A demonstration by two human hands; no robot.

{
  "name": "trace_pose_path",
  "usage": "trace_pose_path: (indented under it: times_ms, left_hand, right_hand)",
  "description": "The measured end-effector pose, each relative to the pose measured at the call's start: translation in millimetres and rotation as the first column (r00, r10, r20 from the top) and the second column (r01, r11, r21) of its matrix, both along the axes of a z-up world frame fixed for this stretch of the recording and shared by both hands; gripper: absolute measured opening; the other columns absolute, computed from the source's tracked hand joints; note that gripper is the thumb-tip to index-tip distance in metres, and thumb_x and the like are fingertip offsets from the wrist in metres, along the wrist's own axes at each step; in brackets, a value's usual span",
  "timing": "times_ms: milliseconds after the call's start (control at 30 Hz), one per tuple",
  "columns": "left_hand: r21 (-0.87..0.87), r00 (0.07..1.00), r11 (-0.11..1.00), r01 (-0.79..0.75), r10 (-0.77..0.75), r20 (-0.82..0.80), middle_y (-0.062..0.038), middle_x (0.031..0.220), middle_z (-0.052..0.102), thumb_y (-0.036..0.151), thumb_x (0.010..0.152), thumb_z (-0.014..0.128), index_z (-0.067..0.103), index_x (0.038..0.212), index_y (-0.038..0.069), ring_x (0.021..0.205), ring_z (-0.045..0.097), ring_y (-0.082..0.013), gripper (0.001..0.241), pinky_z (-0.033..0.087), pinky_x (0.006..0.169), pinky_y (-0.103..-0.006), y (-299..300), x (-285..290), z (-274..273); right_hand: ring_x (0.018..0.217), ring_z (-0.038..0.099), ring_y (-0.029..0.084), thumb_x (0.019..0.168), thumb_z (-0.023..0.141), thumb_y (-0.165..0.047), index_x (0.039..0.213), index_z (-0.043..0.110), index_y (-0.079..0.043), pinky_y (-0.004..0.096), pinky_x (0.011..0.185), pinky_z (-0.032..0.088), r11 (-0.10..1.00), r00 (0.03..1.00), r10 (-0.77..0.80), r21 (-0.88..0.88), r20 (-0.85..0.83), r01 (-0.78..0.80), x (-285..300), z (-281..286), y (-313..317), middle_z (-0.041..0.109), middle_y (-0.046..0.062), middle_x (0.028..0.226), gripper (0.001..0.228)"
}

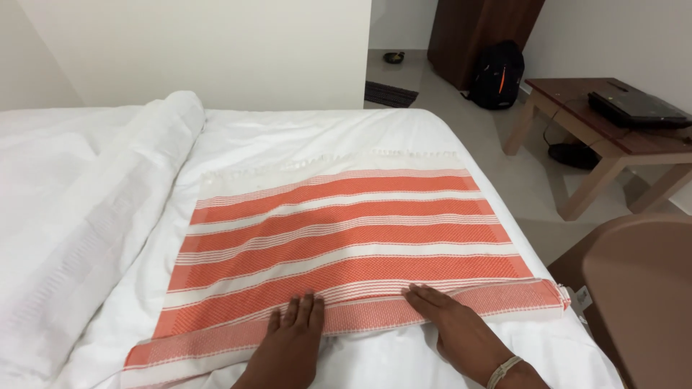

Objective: The person folds a striped towel on a bed. They repeatedly fold the towel in half lengthwise, smoothing it out with both hands after each fold until it is a narrow strip.

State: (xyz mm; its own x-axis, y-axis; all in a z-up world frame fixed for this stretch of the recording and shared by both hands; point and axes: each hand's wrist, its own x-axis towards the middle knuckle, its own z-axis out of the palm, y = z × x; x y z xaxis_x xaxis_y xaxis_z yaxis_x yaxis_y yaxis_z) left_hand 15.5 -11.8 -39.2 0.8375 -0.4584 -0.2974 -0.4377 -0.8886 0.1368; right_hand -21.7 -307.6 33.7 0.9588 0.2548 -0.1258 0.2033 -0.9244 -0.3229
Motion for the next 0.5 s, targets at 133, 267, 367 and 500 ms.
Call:
trace_pose_path:
  times_ms: [133,267,367,500]
  left_hand:
    - [-0.054,0.997,0.996,0.065,-0.064,0.034,-0.029,0.167,0.012,0.013,0.105,0.032,0.009,0.160,-0.005,0.154,0.015,-0.0467,0.062,0.019,0.122,-0.0607,1,3,-14]
    - [0.004,1.000,1.000,0.025,-0.025,-0.016,-0.028,0.168,0.010,0.016,0.109,0.031,0.008,0.160,-0.005,0.155,0.013,-0.0472,0.060,0.018,0.122,-0.0626,4,3,-7]
    - [0.003,0.995,0.995,0.097,-0.097,-0.024,-0.027,0.169,0.010,0.013,0.103,0.035,0.005,0.162,-0.001,0.154,0.016,-0.0458,0.068,0.019,0.122,-0.0624,21,6,10]
    - [0.221,0.982,0.960,-0.173,0.186,-0.039,-0.021,0.170,0.013,0.022,0.104,0.041,0.011,0.162,0.007,0.156,0.021,-0.0410,0.067,0.023,0.120,-0.0694,77,7,22]
  right_hand:
    - [0.142,0.047,0.024,0.081,0.056,0.011,0.156,0.045,-0.022,0.038,0.114,0.043,1.000,0.999,0.019,-0.017,-0.035,-0.020,-9,-2,-8,0.043,0.001,0.162,0.083]
    - [0.142,0.049,0.023,0.083,0.057,0.007,0.157,0.044,-0.026,0.037,0.116,0.044,1.000,0.997,-0.002,-0.015,-0.078,0.001,-10,5,-9,0.042,0.000,0.161,0.082]
    - [0.149,0.034,0.023,0.086,0.060,-0.001,0.159,0.039,-0.028,0.046,0.121,0.030,0.995,0.997,-0.004,-0.096,-0.076,-0.003,0,-11,-38,0.037,-0.001,0.165,0.080]
    - [0.154,0.016,0.026,0.086,0.064,-0.007,0.161,0.034,-0.028,0.058,0.120,0.010,0.973,0.997,-0.067,-0.220,0.028,0.072,11,-38,-112,0.028,-0.001,0.173,0.083]
